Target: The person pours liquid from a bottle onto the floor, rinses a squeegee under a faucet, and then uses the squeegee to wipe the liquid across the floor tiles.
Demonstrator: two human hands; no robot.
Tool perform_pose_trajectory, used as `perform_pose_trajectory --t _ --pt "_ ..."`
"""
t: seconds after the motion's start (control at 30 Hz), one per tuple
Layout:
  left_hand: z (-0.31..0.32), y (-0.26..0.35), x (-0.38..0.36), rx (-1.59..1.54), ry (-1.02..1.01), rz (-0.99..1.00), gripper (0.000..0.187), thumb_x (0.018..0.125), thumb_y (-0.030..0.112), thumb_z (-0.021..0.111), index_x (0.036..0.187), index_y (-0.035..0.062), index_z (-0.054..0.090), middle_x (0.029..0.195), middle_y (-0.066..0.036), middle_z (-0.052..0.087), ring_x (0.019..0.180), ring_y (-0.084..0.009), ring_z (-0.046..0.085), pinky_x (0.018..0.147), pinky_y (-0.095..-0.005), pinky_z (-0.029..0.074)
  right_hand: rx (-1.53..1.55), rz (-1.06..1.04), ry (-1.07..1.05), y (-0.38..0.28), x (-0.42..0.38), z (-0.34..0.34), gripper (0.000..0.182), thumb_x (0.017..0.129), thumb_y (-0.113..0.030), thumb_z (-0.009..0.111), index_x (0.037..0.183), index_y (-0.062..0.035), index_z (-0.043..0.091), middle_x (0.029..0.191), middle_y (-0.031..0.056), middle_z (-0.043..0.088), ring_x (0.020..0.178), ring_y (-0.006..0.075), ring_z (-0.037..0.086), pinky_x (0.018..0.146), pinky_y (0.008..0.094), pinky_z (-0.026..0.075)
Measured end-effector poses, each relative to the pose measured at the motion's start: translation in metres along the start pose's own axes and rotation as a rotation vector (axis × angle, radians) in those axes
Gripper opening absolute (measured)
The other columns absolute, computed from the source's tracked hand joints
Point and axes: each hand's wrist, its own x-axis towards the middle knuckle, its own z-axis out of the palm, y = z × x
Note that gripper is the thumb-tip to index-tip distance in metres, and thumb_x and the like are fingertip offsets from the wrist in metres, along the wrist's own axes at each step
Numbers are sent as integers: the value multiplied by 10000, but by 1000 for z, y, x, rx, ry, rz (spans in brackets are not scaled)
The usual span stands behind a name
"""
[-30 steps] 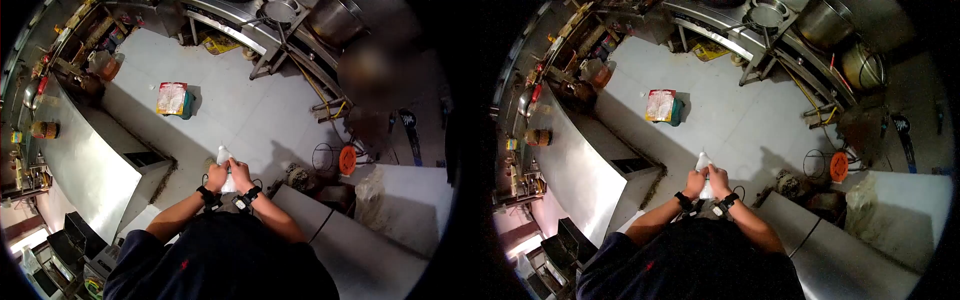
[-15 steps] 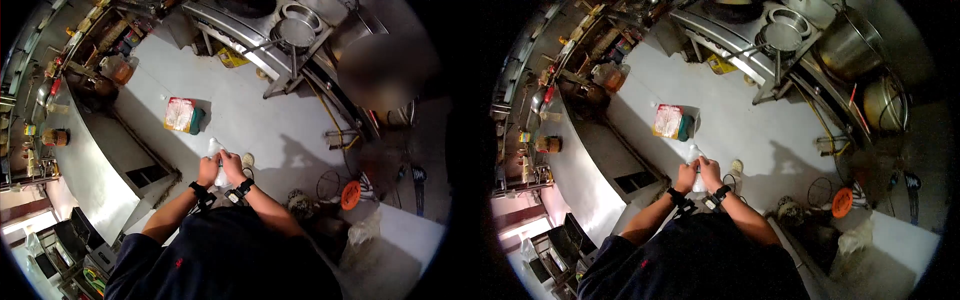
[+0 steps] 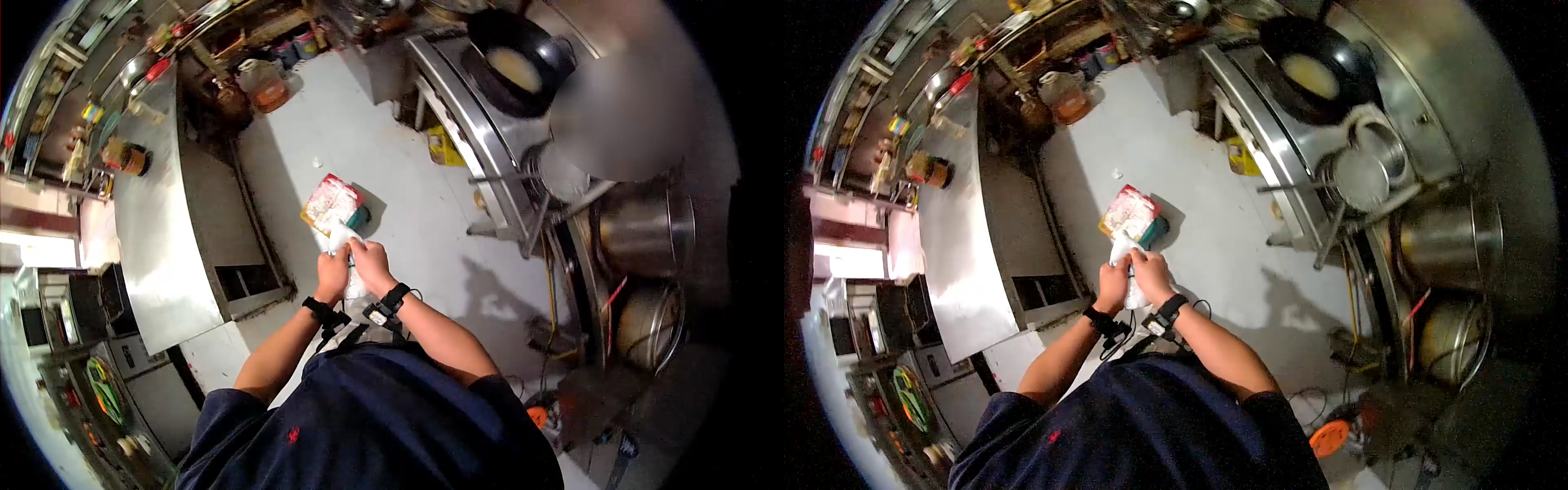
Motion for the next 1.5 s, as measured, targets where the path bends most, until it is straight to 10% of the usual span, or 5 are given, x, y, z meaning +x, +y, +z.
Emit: perform_pose_trajectory --t 0.57,0.97,1.13,1.3,1.5 --pt "0 91 151 -127 109 88 389 878 288 613 798 -90 660 692 -154 666 645 -202 618 614 -371 487 -141 -16 -35 -101 159 34 437 936 -319 576 762 80 613 615 80 579 597 125 487 561 338 417" --pt "-14 152 230 -78 27 -67 313 951 243 579 983 -57 664 835 -28 664 733 -85 559 663 -275 476 -148 -131 -120 -121 248 51 399 959 -326 528 811 35 608 712 204 627 664 356 616 612 433 460" --pt "-11 165 240 -81 128 173 654 936 256 596 1408 -27 244 1261 -167 485 1109 -223 510 935 -319 435 -264 -494 -230 -144 261 40 212 941 -198 528 951 8 582 888 174 619 837 364 603 700 439 484" --pt "-18 177 248 -595 -33 46 207 922 253 604 986 59 573 861 15 542 771 -79 505 662 -247 418 -329 -896 -386 -175 262 31 174 881 -100 546 1016 2 587 985 165 609 933 351 596 783 432 508" --pt "-31 180 254 -708 -27 7 242 908 259 598 1022 46 592 866 -7 601 760 -104 568 653 -265 458 -314 -782 -466 -197 257 19 152 839 -87 582 964 -20 637 966 113 613 900 317 614 771 407 517"
